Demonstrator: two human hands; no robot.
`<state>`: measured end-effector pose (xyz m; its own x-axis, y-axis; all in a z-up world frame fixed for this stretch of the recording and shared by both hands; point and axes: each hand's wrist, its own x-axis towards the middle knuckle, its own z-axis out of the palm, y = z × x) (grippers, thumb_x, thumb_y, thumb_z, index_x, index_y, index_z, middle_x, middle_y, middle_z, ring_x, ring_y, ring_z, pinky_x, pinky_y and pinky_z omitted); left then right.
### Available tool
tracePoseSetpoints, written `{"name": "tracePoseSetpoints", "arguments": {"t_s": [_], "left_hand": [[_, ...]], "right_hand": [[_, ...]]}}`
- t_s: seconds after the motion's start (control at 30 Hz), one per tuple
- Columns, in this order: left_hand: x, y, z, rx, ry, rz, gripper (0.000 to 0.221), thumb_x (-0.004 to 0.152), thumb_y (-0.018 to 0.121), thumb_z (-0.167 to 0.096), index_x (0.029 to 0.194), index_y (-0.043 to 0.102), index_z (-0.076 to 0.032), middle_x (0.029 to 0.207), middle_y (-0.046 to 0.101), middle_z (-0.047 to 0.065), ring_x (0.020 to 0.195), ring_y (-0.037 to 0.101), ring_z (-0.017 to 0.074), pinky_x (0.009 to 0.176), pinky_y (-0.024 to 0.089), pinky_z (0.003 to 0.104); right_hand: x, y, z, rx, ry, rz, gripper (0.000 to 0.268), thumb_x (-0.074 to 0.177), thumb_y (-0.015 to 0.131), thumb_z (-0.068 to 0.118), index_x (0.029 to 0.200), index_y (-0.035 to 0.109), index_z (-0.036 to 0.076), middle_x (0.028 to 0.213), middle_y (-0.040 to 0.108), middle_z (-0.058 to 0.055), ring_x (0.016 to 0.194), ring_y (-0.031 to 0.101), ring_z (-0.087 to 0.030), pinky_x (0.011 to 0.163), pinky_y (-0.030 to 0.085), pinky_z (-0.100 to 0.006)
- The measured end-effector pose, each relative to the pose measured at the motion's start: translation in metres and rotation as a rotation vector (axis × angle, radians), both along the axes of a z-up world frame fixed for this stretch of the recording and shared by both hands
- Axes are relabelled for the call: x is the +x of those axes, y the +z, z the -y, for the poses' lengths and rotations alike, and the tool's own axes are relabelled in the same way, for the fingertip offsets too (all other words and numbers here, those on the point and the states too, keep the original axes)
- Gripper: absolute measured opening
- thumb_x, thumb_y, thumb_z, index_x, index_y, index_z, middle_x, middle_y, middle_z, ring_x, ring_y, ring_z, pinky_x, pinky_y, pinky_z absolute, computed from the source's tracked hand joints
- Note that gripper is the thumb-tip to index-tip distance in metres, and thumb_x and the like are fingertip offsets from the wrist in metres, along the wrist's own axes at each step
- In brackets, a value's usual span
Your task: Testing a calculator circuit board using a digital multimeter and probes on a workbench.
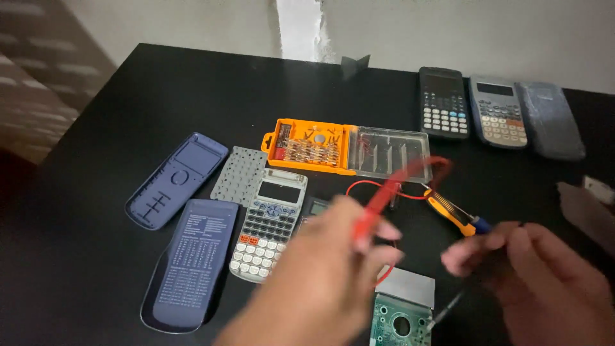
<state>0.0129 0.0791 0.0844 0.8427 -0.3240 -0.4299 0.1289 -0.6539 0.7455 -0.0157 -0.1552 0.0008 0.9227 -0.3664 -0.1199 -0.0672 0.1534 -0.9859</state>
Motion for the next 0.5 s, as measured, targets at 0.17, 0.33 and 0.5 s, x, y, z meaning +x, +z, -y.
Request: {"name": "tracePoseSetpoints", "arguments": {"t_s": [0.17,0.33,0.5], "left_hand": [[0.012,-0.032,-0.046,0.261,-0.055,0.162,0.008,0.102,0.053,-0.02,0.11,0.054,-0.023,0.12,0.08,-0.007,0.112,0.074,0.017,0.083,0.061,0.046],[0.021,-0.088,-0.066,0.078,-0.263,0.685,0.013,0.092,0.057,0.002,0.099,0.053,-0.008,0.097,0.075,0.01,0.095,0.069,0.0327,0.083,0.051,0.043],[0.025,-0.097,-0.067,0.015,-0.283,0.711,0.027,0.081,0.057,0.012,0.098,0.05,-0.009,0.086,0.069,0.009,0.082,0.065,0.0331,0.079,0.049,0.04]], "right_hand": [[0.016,0.026,-0.039,-0.194,0.051,-0.218,0.035,0.106,0.057,0.006,0.077,0.061,-0.012,0.068,0.057,-0.023,0.058,0.048,-0.028,0.07,0.074,-0.054],[0.03,0.039,-0.071,-0.693,0.396,-0.37,0.045,0.097,0.052,0.035,0.09,0.094,0.018,0.057,0.056,-0.006,0.054,0.062,-0.02,0.068,0.05,-0.03],[0.036,0.027,-0.091,-0.947,0.508,-0.362,0.032,0.097,0.048,0.039,0.101,0.078,0.029,0.11,0.089,0.023,0.063,0.069,-0.01,0.073,0.051,-0.025]]}}
